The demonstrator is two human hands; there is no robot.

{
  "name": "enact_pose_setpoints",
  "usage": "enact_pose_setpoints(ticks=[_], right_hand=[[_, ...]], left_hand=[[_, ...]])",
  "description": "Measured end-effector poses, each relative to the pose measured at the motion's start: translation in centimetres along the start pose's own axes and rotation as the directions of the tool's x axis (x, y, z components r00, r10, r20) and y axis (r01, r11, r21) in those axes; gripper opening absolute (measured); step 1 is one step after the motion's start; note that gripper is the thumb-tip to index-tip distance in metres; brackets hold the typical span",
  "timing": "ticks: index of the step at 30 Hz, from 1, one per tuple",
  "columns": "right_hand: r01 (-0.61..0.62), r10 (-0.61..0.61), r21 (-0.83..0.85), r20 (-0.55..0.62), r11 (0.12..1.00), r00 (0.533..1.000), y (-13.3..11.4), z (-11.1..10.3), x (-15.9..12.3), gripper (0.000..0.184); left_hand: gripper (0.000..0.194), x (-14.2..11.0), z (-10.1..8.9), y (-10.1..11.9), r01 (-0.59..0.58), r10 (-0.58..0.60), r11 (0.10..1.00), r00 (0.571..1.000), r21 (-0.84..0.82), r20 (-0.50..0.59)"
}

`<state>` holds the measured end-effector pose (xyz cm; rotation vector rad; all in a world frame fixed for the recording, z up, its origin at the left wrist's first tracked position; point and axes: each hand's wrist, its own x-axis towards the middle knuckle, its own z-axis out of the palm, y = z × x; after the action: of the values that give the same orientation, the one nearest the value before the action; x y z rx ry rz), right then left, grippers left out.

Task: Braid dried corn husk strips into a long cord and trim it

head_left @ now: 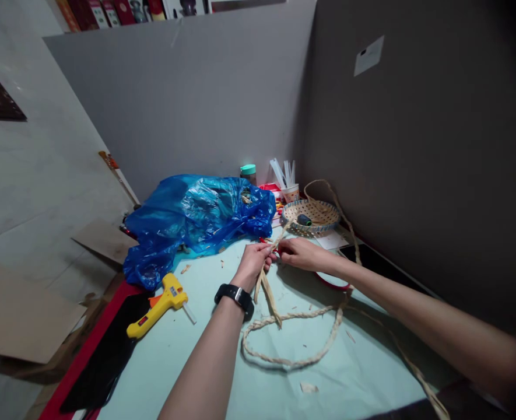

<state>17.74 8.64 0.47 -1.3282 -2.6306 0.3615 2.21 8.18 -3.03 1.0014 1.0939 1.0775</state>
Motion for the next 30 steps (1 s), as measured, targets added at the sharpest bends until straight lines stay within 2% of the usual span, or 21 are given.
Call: enact_pose_setpoints(ticks=[3,8,13,18,21,24,27,30], right_hand=[[0.007,-0.007,-0.031,-0.006,1.000,1.000,-0.4,-0.4,0.0,0.023],[0.034,-0.033,-0.118,0.015,0.992,0.999,-2.2,-1.4,0.0,0.026],[0.053,-0.042,-0.241,0.053,0.969,0.998,-3.7,-1.9,0.8,0.027],[0.117,-0.088,-0.282,0.114,0.952,0.990,-4.3,-3.9,3.5,0.022],[0.155,-0.123,-0.206,0.161,0.966,0.979,-3.2,-5.9,6.4,0.019],[0.160,-0.142,-0.049,0.261,0.986,0.955,-0.8,-7.0,9.2,0.016],[0.109,-0.152,0.144,0.334,0.984,0.930,2.3,-6.6,10.4,0.020],[0.069,-0.186,0.344,0.319,0.936,0.929,4.9,-5.3,9.5,0.034]], left_hand=[[0.015,0.0,0.2,0.0,-0.022,0.022,1.000,1.000,0.002,0.015],[0.031,0.0,0.2,-0.9,-0.140,0.141,0.990,0.988,0.027,-0.060],[0.022,0.3,-0.2,-1.5,-0.215,0.219,0.975,0.971,0.055,-0.094],[0.011,0.3,0.0,-1.3,-0.195,0.196,0.981,0.973,0.024,-0.120],[0.009,0.3,0.2,-1.1,-0.139,0.134,0.990,0.980,-0.021,-0.144],[0.009,0.0,0.0,-0.6,-0.082,0.071,0.993,0.988,-0.080,-0.135],[0.014,-0.3,-0.3,0.0,-0.040,0.024,0.988,0.994,-0.151,-0.106],[0.014,-0.5,-0.5,0.4,-0.013,-0.006,0.974,0.996,-0.226,-0.086]])
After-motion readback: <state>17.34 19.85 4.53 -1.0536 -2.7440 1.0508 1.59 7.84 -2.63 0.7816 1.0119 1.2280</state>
